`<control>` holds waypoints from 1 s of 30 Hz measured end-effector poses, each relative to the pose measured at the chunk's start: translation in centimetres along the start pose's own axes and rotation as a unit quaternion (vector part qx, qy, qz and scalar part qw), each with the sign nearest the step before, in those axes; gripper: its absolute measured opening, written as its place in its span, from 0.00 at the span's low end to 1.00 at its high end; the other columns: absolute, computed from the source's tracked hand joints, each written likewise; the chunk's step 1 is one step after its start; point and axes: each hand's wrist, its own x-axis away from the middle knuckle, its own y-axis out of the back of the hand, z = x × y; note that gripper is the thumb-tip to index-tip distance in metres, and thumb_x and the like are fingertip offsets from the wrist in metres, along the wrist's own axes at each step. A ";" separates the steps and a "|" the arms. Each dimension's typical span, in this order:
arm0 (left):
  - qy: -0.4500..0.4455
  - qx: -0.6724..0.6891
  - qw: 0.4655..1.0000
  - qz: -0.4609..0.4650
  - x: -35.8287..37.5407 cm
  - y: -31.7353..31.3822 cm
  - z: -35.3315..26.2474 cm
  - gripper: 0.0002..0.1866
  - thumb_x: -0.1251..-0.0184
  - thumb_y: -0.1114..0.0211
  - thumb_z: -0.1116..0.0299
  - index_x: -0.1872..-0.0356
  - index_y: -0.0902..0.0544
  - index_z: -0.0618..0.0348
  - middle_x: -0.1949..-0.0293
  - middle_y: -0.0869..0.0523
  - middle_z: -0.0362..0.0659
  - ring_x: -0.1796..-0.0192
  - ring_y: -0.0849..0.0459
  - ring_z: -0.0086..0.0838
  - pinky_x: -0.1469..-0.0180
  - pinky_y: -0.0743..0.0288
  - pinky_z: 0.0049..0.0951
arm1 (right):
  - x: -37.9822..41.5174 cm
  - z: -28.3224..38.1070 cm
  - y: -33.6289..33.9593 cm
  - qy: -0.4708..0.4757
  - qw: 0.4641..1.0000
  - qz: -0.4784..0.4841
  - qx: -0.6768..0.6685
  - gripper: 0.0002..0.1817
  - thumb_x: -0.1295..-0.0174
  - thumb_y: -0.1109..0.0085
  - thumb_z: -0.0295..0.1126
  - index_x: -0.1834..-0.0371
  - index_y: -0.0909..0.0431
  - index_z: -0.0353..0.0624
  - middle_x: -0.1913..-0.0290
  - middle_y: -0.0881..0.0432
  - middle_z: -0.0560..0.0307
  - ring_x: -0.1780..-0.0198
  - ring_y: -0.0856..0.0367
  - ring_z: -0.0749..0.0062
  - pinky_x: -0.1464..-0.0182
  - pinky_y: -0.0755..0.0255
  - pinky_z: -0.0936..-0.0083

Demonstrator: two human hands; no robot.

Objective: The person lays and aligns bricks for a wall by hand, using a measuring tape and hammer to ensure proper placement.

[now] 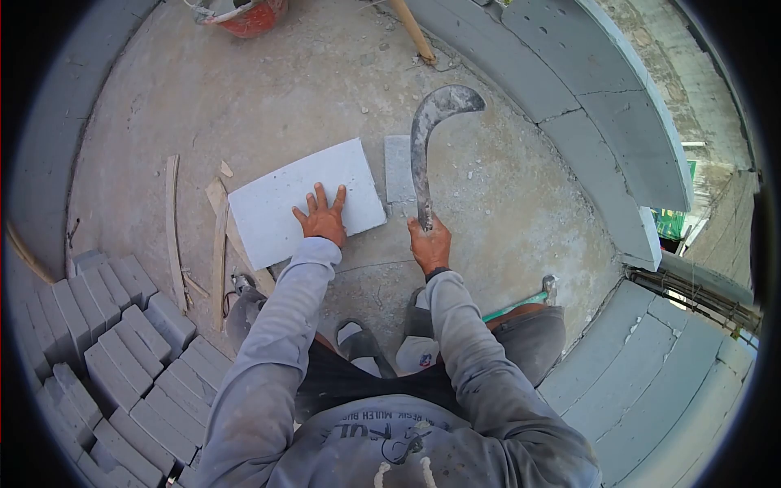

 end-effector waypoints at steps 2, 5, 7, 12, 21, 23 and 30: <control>-0.002 -0.001 1.000 -0.003 0.0 0.3 0.1 0.48 0.47 0.30 0.62 0.28 0.51 0.30 0.27 0.54 0.53 0.27 0.49 0.49 0.33 0.54 0.64 | -0.8 -0.9 -0.9 -0.003 0.997 -0.014 -0.081 0.17 0.47 0.39 0.40 0.59 0.21 0.39 0.65 0.18 0.39 0.60 0.20 0.44 0.56 0.27 0.62; 0.000 0.015 1.000 0.006 0.2 0.5 0.0 0.45 0.45 0.34 0.66 0.28 0.49 0.30 0.27 0.54 0.53 0.27 0.49 0.50 0.31 0.60 0.62 | 0.5 -5.0 -3.3 0.018 0.993 0.030 0.116 0.18 0.48 0.40 0.40 0.60 0.21 0.38 0.67 0.18 0.39 0.63 0.19 0.47 0.57 0.27 0.62; -0.010 0.015 1.000 0.007 0.1 0.7 0.2 0.45 0.46 0.33 0.65 0.28 0.49 0.31 0.27 0.53 0.54 0.27 0.49 0.50 0.31 0.60 0.60 | 0.5 -6.5 -3.2 -0.004 0.988 0.069 0.137 0.18 0.49 0.40 0.40 0.61 0.21 0.37 0.68 0.18 0.40 0.64 0.19 0.48 0.57 0.27 0.63; -0.012 -0.004 1.000 0.008 0.0 0.4 0.4 0.46 0.46 0.31 0.61 0.28 0.50 0.32 0.27 0.53 0.54 0.28 0.48 0.50 0.30 0.58 0.57 | 0.1 -7.1 -2.9 -0.097 0.986 0.116 0.063 0.16 0.50 0.40 0.37 0.65 0.21 0.35 0.75 0.18 0.45 0.72 0.18 0.56 0.63 0.25 0.67; 0.010 0.145 0.988 -0.058 -4.7 4.5 6.7 0.33 0.42 0.37 0.50 0.35 0.33 0.46 0.38 0.28 0.50 0.36 0.31 0.42 0.32 0.50 0.52 | -0.6 -5.2 0.6 -0.157 0.963 0.027 -0.217 0.08 0.47 0.37 0.29 0.70 0.25 0.36 0.80 0.26 0.59 0.83 0.29 0.75 0.85 0.33 0.77; 0.043 0.105 0.985 -0.130 -6.1 5.5 9.0 0.31 0.41 0.38 0.49 0.37 0.30 0.48 0.41 0.25 0.49 0.37 0.29 0.40 0.32 0.51 0.54 | -2.0 -5.9 2.1 -0.174 0.974 0.037 -0.142 0.11 0.46 0.37 0.33 0.67 0.25 0.36 0.77 0.23 0.52 0.78 0.23 0.65 0.76 0.26 0.69; 0.020 0.044 0.999 -0.017 -8.6 4.7 12.7 0.33 0.37 0.51 0.38 0.38 0.28 0.50 0.41 0.25 0.48 0.36 0.31 0.39 0.30 0.59 0.57 | 0.4 -4.7 4.8 -0.025 0.952 -0.120 0.281 0.26 0.45 0.40 0.42 0.48 0.32 0.35 0.49 0.26 0.35 0.46 0.27 0.43 0.45 0.33 0.58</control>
